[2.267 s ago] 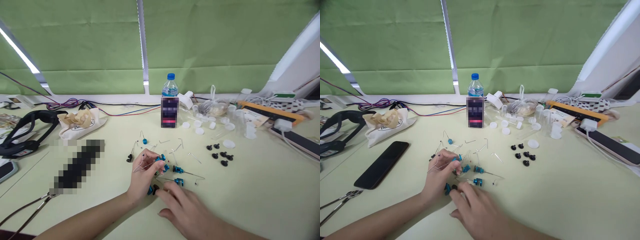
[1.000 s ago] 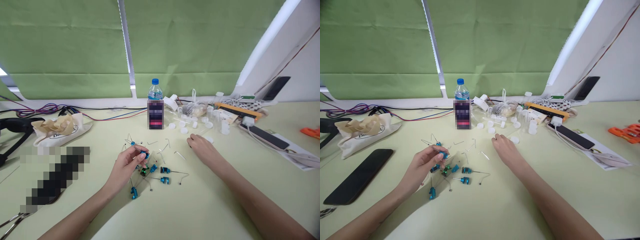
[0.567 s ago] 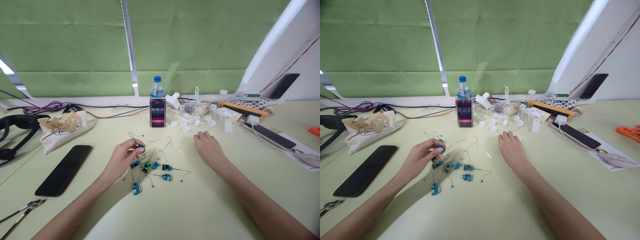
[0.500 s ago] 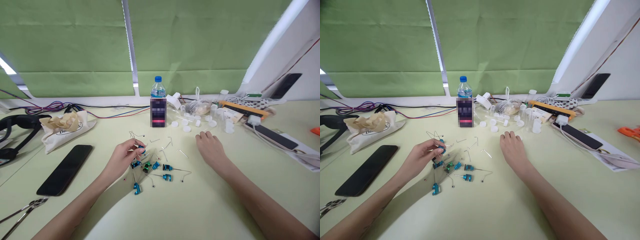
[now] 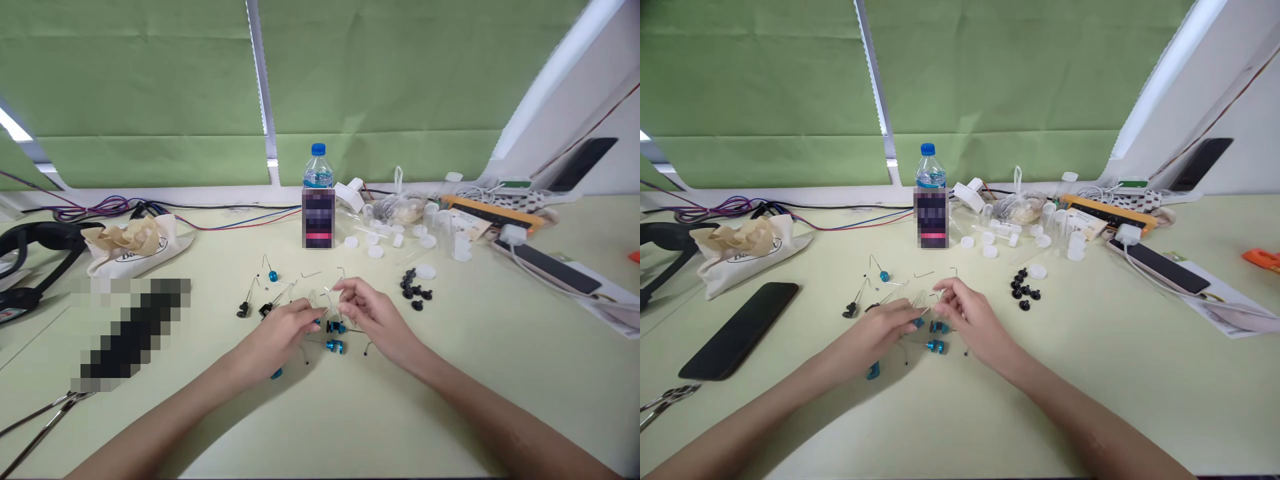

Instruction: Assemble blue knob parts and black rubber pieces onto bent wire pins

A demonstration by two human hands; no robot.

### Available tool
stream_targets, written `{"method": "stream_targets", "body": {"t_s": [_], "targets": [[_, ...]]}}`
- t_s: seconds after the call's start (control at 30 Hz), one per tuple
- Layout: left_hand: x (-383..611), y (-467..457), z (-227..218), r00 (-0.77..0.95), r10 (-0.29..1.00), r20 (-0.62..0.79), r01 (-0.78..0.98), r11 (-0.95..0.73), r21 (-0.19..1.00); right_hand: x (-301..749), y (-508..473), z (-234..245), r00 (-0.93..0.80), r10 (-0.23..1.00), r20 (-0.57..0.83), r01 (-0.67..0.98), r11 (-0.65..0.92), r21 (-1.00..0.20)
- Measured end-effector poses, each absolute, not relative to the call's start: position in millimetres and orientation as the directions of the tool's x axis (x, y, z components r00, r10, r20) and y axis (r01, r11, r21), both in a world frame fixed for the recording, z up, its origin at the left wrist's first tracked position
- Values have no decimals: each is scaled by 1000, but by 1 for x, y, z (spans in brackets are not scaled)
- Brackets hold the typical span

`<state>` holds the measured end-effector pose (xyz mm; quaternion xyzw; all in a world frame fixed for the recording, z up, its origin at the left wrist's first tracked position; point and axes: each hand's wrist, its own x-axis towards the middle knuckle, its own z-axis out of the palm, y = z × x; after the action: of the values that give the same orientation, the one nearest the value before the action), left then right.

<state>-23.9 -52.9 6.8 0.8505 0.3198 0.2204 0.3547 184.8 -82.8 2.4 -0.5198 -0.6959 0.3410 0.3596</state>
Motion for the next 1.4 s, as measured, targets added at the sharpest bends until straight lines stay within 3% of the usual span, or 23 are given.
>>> {"method": "stream_targets", "body": {"t_s": [0.23,0.37,0.53,0.77,0.9,1.0,1.1,1.23,1.33,1.4], "targets": [[-27,-47,9,564,802,196,463,-505,729,205,-76,4,-167,984,56,544,139,-828],[-48,-30,13,521,819,239,592,-549,590,225,-64,1,-93,994,-49,568,12,-823],[-56,-24,8,622,748,232,630,-654,420,230,-56,-12,-83,992,-96,634,-22,-773],[-13,-42,-10,845,422,328,402,-906,131,214,-64,-16,-102,982,161,797,177,-577],[7,-45,-18,914,330,236,358,-930,-84,215,-65,-10,-121,956,267,827,246,-506],[13,-44,-15,935,304,183,330,-934,-136,217,-65,-6,-142,946,293,820,278,-500],[8,-43,-9,928,320,189,331,-943,-24,218,-66,-3,-139,939,316,805,293,-516],[-8,-40,0,846,468,257,331,-837,436,216,-68,0,-91,948,306,748,268,-607],[-14,-39,4,700,666,256,229,-550,803,212,-72,0,-50,973,227,600,211,-771],[-12,-40,5,603,780,169,101,-285,953,208,-74,0,-61,984,167,489,176,-854]]}}
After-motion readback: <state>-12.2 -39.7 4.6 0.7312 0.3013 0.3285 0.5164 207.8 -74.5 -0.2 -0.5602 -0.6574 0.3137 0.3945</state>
